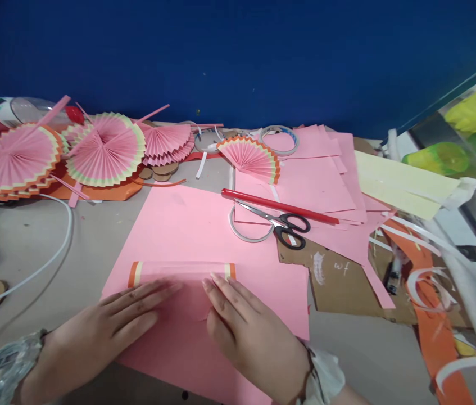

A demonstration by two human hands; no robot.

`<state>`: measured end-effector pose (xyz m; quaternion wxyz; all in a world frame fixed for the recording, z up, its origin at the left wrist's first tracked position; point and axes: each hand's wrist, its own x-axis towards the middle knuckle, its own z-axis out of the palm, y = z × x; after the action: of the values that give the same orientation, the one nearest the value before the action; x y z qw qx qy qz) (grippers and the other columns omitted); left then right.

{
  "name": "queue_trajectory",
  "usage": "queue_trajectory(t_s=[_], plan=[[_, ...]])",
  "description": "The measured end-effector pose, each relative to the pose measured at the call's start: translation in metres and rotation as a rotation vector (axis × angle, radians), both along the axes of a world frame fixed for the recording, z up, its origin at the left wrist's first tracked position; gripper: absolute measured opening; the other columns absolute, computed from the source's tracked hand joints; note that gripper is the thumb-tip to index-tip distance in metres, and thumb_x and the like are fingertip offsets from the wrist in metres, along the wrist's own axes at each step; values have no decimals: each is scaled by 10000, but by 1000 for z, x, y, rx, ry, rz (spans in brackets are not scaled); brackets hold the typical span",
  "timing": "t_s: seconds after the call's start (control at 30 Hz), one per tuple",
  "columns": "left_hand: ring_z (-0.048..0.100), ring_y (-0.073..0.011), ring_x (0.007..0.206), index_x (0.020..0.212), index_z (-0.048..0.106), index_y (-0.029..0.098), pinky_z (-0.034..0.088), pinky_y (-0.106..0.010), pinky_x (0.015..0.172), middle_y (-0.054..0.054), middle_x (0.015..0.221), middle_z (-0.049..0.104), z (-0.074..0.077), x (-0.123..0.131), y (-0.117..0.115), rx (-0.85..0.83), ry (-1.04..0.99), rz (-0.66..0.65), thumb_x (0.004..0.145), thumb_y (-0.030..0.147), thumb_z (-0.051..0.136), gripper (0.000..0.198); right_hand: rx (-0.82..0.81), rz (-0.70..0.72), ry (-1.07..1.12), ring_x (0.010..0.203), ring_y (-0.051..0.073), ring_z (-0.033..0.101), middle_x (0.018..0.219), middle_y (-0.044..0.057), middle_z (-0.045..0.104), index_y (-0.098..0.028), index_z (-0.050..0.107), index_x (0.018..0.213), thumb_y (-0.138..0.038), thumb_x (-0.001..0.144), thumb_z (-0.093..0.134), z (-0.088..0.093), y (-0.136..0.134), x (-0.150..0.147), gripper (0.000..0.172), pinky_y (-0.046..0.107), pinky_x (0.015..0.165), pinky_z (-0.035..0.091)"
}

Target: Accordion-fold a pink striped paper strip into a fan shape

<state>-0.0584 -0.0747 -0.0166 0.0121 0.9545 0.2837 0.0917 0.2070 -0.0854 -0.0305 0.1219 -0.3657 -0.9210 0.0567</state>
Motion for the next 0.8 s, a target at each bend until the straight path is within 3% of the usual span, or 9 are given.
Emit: queue_trajectory(t_s=[0.07, 0.17, 0.3, 0.47, 0.63, 0.8], plan=[[414, -168, 1218, 1089, 565, 180, 354, -300, 966, -20, 1318, 493, -1, 0, -1, 4, 35, 22, 920, 103, 297, 326, 10, 19, 18, 1215, 210, 440, 1259, 90, 544, -148, 600, 1007, -118, 872, 415, -1, 0, 0, 231, 360, 979, 448], [359, -212, 1270, 1212, 499, 183, 294, -363, 1037, -31, 1398, 401, -2, 2, 4, -27, 136, 92, 908, 201, 377, 328, 27, 44, 26, 1166, 218, 485, 1200, 99, 588, -124, 596, 1056, -96, 865, 419, 1, 6, -1, 262, 358, 965, 457], [237, -255, 1340, 1318, 392, 147, 223, -404, 1090, -83, 1469, 262, -4, 9, 23, -44, 180, 129, 885, 319, 443, 468, 52, 1, -83, 1203, 264, 443, 1290, 141, 513, -88, 527, 1200, -40, 828, 415, 9, 21, -5, 392, 434, 998, 410], [164, -252, 1365, 1333, 367, 114, 175, -391, 1119, -96, 1491, 185, -6, 20, 35, -91, 138, 99, 885, 382, 423, 525, -63, -133, -168, 1280, 287, 337, 1428, 138, 333, -115, 367, 1356, -362, 898, 393, 13, 35, -22, 521, 506, 1053, 308], [147, -250, 1370, 1410, 214, 113, 203, -390, 1113, -97, 1499, 142, -4, 14, 35, -164, 128, 84, 874, 443, 419, 663, -113, -85, -147, 1344, 245, 218, 1468, 100, 253, -92, 260, 1402, -430, 889, 382, 7, 35, -22, 626, 451, 1076, 293], [209, -249, 1355, 1373, 315, 154, 247, -420, 1096, -82, 1481, 224, 0, -4, 34, -170, 119, 82, 891, 339, 439, 531, -95, -110, -120, 1320, 242, 276, 1429, 115, 340, -104, 304, 1379, -366, 892, 431, 6, 31, -4, 567, 457, 1035, 338]])
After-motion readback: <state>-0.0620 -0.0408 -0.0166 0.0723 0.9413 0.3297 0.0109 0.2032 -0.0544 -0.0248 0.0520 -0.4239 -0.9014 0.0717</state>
